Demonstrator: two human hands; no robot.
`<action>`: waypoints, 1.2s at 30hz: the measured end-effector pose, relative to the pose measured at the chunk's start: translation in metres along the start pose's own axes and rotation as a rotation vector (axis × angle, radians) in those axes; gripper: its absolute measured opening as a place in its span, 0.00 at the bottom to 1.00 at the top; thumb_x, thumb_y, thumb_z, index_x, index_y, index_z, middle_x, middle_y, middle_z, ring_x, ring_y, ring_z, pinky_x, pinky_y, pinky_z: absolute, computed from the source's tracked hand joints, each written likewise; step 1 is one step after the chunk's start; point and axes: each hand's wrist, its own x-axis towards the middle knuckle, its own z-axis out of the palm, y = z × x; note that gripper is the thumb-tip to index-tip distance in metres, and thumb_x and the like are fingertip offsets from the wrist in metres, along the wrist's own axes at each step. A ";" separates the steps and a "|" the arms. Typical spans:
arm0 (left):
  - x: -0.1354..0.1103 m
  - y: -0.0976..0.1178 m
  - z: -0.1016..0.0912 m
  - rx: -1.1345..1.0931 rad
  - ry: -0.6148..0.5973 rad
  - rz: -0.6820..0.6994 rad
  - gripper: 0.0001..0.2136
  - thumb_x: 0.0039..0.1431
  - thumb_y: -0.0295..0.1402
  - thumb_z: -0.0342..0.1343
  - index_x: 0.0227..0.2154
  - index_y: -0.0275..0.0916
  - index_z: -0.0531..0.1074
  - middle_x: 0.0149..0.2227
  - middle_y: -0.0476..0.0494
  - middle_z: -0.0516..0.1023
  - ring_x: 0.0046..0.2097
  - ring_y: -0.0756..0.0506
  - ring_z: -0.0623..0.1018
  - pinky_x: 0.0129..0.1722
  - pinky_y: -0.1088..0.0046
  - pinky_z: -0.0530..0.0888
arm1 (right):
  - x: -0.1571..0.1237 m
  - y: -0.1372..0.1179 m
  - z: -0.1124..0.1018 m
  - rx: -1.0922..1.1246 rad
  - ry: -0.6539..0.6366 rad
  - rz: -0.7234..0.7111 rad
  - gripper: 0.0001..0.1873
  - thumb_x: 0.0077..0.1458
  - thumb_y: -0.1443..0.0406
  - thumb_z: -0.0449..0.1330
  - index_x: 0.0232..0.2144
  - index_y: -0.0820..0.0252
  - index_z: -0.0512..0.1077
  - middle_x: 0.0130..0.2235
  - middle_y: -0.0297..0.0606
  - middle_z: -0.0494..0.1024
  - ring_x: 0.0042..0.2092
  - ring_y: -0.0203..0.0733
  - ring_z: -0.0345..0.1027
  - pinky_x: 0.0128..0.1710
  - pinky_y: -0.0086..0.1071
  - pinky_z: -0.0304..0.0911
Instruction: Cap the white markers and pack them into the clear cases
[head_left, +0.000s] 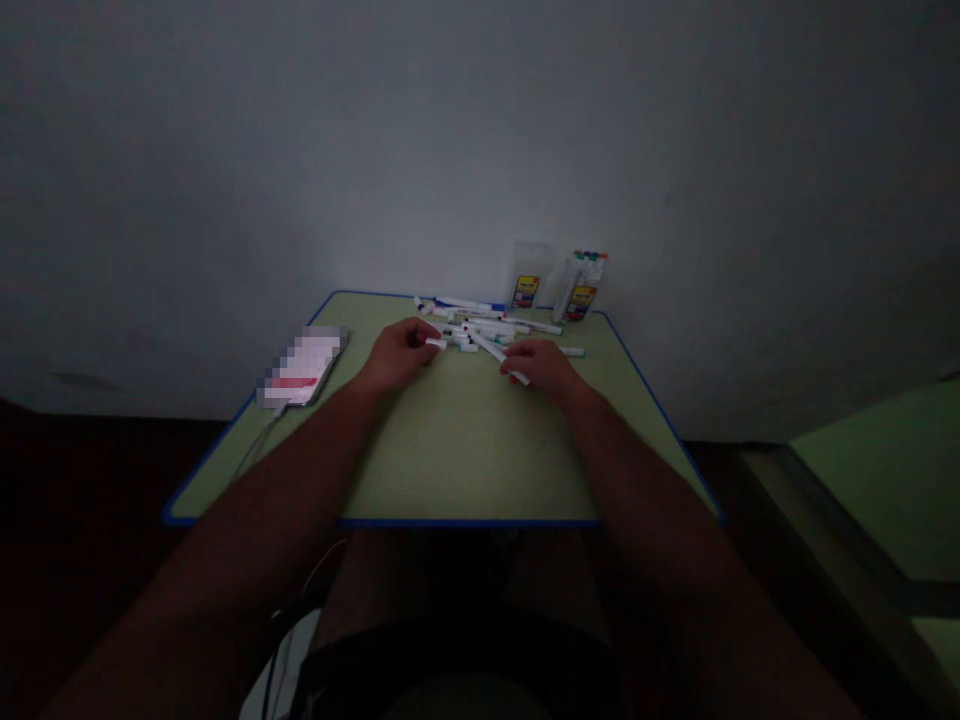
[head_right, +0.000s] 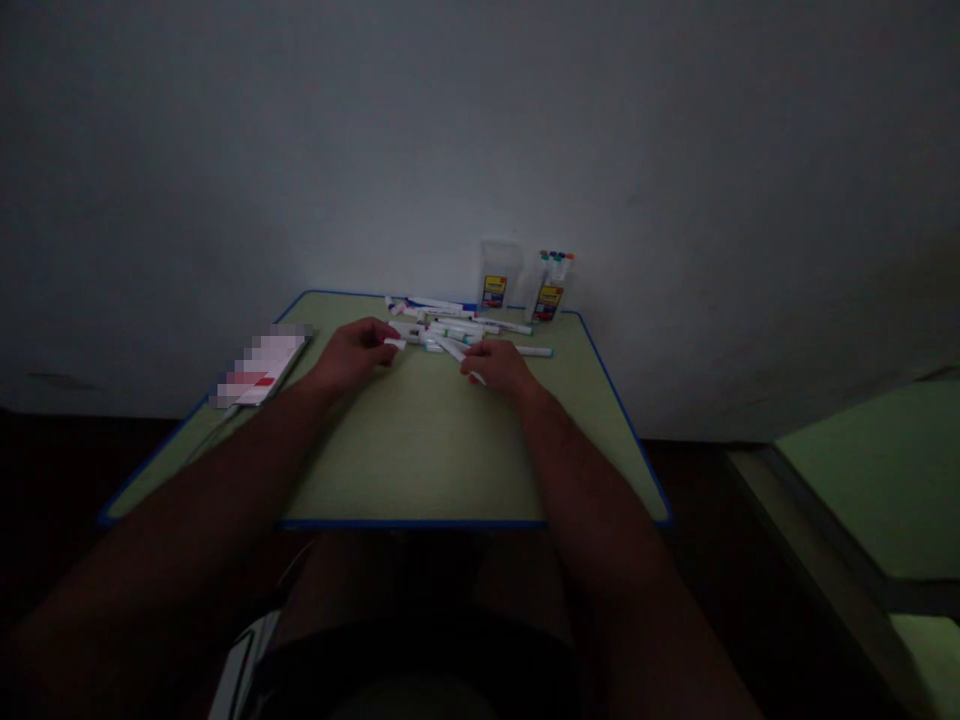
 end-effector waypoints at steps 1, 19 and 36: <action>0.000 0.001 0.000 -0.026 0.006 -0.013 0.09 0.44 0.25 0.61 0.31 0.38 0.73 0.22 0.52 0.72 0.25 0.50 0.71 0.28 0.72 0.69 | 0.001 0.001 0.000 -0.011 0.010 -0.006 0.07 0.44 0.69 0.66 0.31 0.64 0.79 0.23 0.33 0.76 0.24 0.33 0.68 0.24 0.25 0.58; 0.001 -0.003 0.000 -0.037 -0.039 -0.004 0.10 0.45 0.22 0.60 0.32 0.38 0.74 0.23 0.51 0.74 0.26 0.50 0.72 0.29 0.72 0.70 | -0.002 0.003 -0.001 -0.013 -0.018 -0.084 0.09 0.44 0.66 0.63 0.30 0.64 0.80 0.20 0.31 0.72 0.23 0.33 0.61 0.27 0.28 0.56; -0.001 -0.011 0.006 -0.004 -0.125 0.039 0.10 0.42 0.28 0.63 0.31 0.37 0.75 0.26 0.51 0.72 0.27 0.51 0.70 0.26 0.74 0.65 | -0.008 -0.005 -0.002 -0.097 -0.060 -0.099 0.12 0.45 0.66 0.63 0.34 0.64 0.81 0.21 0.31 0.73 0.24 0.32 0.62 0.28 0.27 0.58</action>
